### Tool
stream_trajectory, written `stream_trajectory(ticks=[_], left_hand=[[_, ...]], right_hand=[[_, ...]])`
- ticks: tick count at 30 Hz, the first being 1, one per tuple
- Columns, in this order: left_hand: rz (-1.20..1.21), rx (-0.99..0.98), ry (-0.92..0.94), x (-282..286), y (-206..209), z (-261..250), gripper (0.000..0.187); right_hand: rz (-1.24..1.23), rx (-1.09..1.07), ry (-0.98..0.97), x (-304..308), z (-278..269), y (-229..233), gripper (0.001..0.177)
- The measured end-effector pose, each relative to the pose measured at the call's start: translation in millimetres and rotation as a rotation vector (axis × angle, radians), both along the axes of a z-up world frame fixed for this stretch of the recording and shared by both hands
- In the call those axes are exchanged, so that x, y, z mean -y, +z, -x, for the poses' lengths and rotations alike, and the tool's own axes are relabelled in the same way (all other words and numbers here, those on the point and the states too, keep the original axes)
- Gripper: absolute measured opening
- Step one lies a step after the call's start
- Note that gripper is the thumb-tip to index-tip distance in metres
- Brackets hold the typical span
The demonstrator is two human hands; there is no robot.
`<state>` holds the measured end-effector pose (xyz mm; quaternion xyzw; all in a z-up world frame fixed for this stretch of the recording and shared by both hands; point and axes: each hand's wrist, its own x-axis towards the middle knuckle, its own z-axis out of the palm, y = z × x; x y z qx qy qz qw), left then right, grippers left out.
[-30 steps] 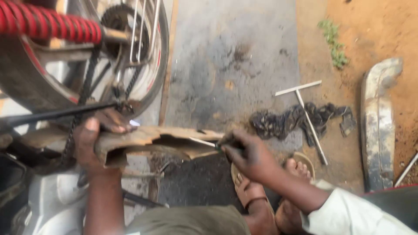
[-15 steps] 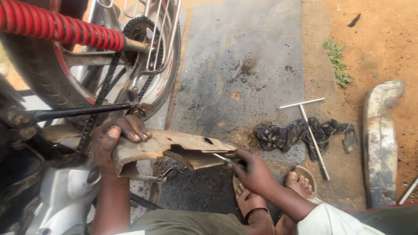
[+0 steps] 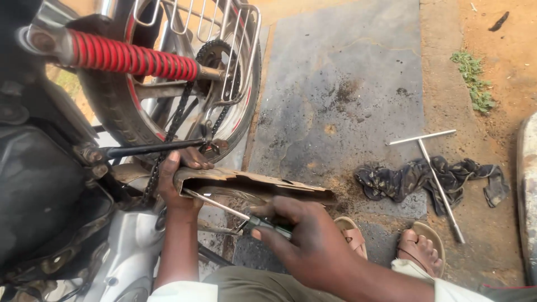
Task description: The recorder uses a screwdriver and a cloth to scrape and wipe grease and dirt from a motorcycle chain guard.
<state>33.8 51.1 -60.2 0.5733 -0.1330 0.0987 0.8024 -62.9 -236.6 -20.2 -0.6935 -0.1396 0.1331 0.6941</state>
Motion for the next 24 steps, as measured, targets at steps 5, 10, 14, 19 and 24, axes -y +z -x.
stream_trajectory(ticks=[5,10,14,19,24], left_hand=[[0.084,-0.063,0.045,1.6,-4.1,-3.5,0.040],[0.070,-0.100,0.197,13.4,0.9,-3.4,0.033],[0.047,-0.127,0.201,12.0,2.5,1.5,0.032],[-0.015,-0.088,0.202,27.3,12.0,5.2,0.034],[0.036,-0.118,0.259,24.6,3.6,-4.6,0.035]], right_hand=[[-0.221,0.106,-0.100,-1.2,10.7,-24.8,0.025],[0.302,0.874,-0.237,21.3,-33.4,-55.2,0.037],[0.723,1.063,-0.113,20.5,-45.2,-82.1,0.051],[0.855,1.023,-0.040,43.4,-35.0,-40.8,0.050],[0.766,1.261,-0.121,55.1,-41.8,-30.9,0.049]])
